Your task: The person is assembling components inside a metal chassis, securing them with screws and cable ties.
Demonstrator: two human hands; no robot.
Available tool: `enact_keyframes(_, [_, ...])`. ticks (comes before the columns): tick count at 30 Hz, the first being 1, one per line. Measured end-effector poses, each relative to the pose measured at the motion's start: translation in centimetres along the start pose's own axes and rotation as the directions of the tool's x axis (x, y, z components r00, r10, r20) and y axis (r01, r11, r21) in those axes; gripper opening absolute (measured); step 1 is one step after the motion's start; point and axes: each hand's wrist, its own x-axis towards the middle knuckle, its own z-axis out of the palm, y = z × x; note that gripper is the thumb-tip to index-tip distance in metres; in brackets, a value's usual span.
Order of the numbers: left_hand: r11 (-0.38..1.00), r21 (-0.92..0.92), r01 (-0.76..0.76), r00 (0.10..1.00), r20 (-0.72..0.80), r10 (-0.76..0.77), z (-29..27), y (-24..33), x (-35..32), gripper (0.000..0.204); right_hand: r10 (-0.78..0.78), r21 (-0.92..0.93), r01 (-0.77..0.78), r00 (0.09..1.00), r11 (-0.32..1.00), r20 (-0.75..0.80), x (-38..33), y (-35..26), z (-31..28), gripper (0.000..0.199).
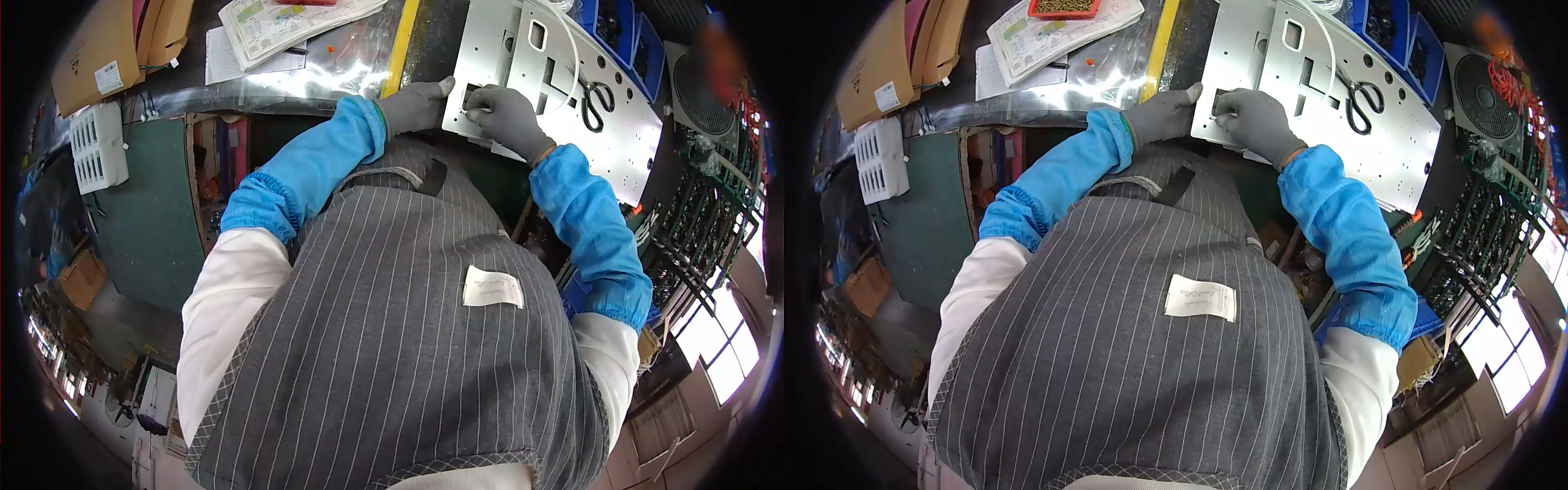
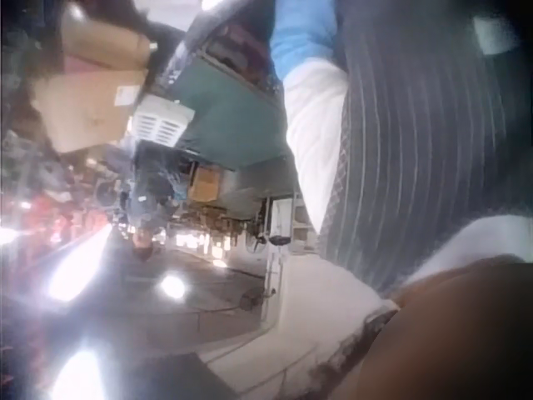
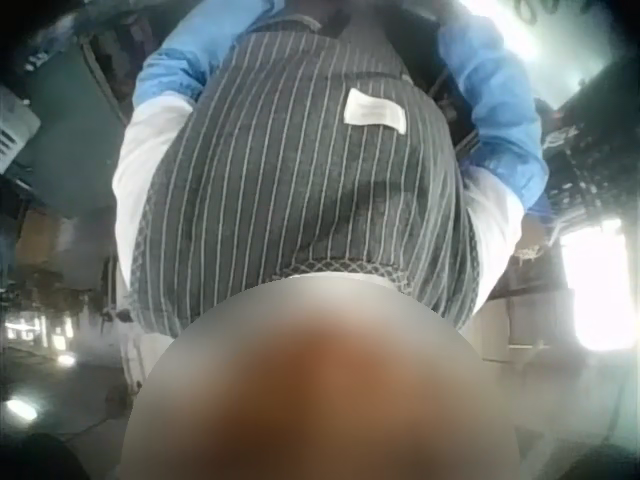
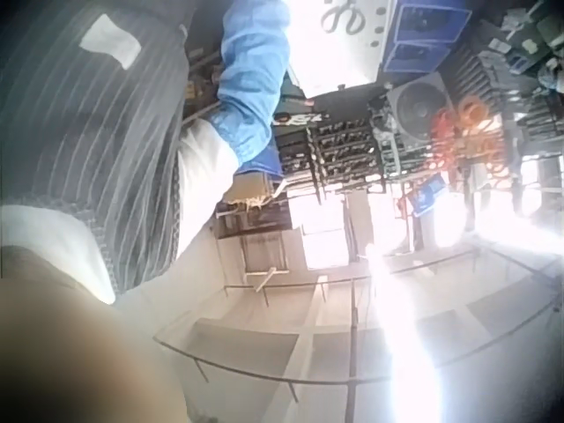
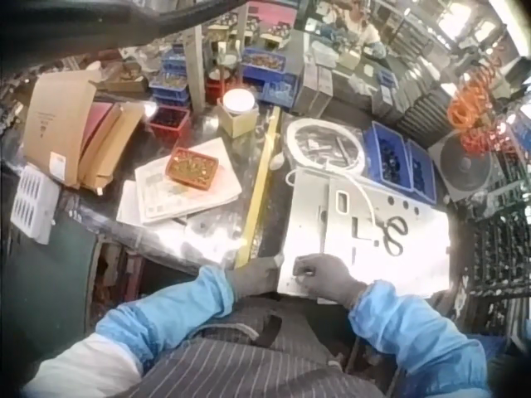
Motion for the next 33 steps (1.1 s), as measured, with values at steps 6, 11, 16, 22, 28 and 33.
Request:
enact_keyframes(6, [0.999,-0.034,-0.016,0.999,0.036,0.017,-0.1,-0.1,-0.1,0.065,0.049,-0.014,-0.049,0.999,0.999,0.006,0.5,-0.2,0.3,0.017])
enact_keyframes(11, [0.996,0.074,-0.053,0.998,0.029,0.051,-0.3,-0.1,-0.2,0.064,0.048,-0.051,-0.044,0.995,0.998,0.088,1.2,-0.7,-0.5,0.019])
enact_keyframes(16, [0.998,-0.052,-0.018,0.998,0.060,0.021,-0.5,-0.2,-0.1,0.060,0.048,-0.067,-0.043,0.996,0.997,0.079,1.2,-0.7,-0.3,0.019])
enact_keyframes(22, [0.997,0.070,-0.045,0.998,-0.045,0.048,0.2,-0.2,-0.1,0.059,0.180,-0.017,-0.180,0.975,0.984,0.131,1.4,-1.4,-0.7,0.014])
enact_keyframes(28, [0.982,0.166,-0.088,0.996,-0.009,0.091,-0.1,-0.4,-0.1,0.059,-0.110,-0.129,0.091,0.984,0.987,-0.143,0.3,-0.1,1.5,0.011])
enact_keyframes(33, [0.998,0.057,0.004,1.000,-0.026,-0.002,0.8,0.3,-0.8,0.059,-0.150,-0.163,0.127,0.979,0.979,-0.139,0.4,0.1,1.6,0.011])
